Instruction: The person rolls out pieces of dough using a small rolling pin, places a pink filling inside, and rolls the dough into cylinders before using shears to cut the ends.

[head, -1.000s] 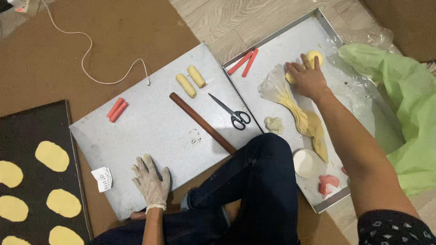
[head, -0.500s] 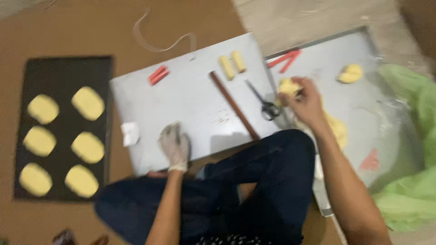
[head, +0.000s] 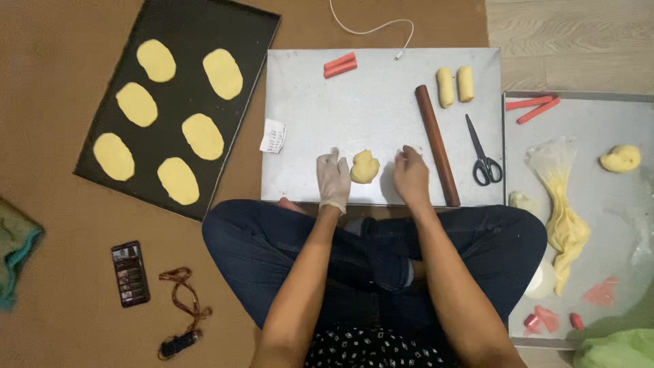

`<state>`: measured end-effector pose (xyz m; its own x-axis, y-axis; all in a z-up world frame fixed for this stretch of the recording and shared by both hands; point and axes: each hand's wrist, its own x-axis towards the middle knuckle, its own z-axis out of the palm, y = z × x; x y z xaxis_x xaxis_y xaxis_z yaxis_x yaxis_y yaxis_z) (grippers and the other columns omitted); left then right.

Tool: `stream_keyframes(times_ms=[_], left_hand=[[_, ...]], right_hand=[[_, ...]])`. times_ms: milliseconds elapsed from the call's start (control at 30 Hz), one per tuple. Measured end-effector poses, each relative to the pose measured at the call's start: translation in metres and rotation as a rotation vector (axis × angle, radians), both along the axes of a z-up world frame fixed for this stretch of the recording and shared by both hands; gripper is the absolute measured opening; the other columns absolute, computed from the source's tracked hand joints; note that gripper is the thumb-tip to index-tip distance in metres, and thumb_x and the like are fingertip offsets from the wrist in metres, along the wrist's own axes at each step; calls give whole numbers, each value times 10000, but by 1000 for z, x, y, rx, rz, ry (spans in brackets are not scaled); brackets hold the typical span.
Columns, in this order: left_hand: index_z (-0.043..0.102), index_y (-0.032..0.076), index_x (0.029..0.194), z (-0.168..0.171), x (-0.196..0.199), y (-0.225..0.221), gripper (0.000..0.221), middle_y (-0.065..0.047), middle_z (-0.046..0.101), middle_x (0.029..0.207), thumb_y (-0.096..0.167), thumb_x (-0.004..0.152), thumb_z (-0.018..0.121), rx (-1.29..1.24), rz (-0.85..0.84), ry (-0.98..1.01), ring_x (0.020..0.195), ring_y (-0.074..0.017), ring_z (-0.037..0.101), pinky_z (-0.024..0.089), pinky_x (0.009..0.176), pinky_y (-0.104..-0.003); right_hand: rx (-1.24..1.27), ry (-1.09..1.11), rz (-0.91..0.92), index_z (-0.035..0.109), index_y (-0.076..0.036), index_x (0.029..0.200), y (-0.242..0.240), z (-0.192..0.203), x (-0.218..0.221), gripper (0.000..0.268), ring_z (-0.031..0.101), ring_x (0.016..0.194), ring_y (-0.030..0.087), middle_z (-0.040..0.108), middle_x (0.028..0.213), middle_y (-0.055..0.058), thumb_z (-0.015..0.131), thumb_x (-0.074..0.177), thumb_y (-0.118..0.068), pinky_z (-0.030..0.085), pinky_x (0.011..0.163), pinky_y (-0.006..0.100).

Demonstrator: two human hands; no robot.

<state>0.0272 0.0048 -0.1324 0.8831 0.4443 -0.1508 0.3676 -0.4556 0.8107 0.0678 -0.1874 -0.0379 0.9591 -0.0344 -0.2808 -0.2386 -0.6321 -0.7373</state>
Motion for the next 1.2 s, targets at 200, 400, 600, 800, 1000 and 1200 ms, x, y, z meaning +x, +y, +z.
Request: stream_keyframes(times_ms=[200,400,600,800,1000,1200], left_hand=[[680,297,1403,23,12,-19,476,-47,638,1443,511,1045,449,-334,-111,224,1404,-244,534,371,1228,-397],[553,30,1505,37,19,-7,577,-313,602,1292,278,984,565,17,-190,21,1300,-493,567,439,1135,-547],[699,202,1350,8,24,-11,414,-114,665,1363,378,1037,495,-257,-161,110,1384,-286,554,360,1215,-427],[710,168,1371,-40,22,0,409,-153,652,1248,232,1009,532,-105,-110,59,1322,-320,572,403,1172,-419],[727,162,1332,55,20,-11,420,-156,687,1307,297,964,575,-276,-79,128,1329,-302,593,419,1173,-428],[576,30,1493,10,47,-15,525,-234,581,1483,254,1024,508,-358,-71,-38,1435,-344,488,326,1240,-459]], right_hand=[[615,152,-296,627,1,1397,35,-94,-10,449,743,996,404,672,1219,319,597,967,-124,629,856,451],[56,35,0,465,-11,1524,25,-19,2,626,622,1214,532,634,1359,328,577,941,-211,500,1053,628],[527,32,-160,367,31,1570,47,-49,-20,625,619,1286,432,605,1392,322,548,977,-45,510,1074,505],[296,56,-300,438,-46,1538,40,21,-29,542,684,1169,314,640,1311,189,516,1002,-42,604,954,436],[597,-1,-264,762,-71,1247,52,-33,-11,419,685,903,172,751,1036,96,591,864,-85,577,811,312],[616,-75,-201,728,-24,1286,53,-54,16,430,656,997,215,734,1105,152,539,900,-44,561,871,329]])
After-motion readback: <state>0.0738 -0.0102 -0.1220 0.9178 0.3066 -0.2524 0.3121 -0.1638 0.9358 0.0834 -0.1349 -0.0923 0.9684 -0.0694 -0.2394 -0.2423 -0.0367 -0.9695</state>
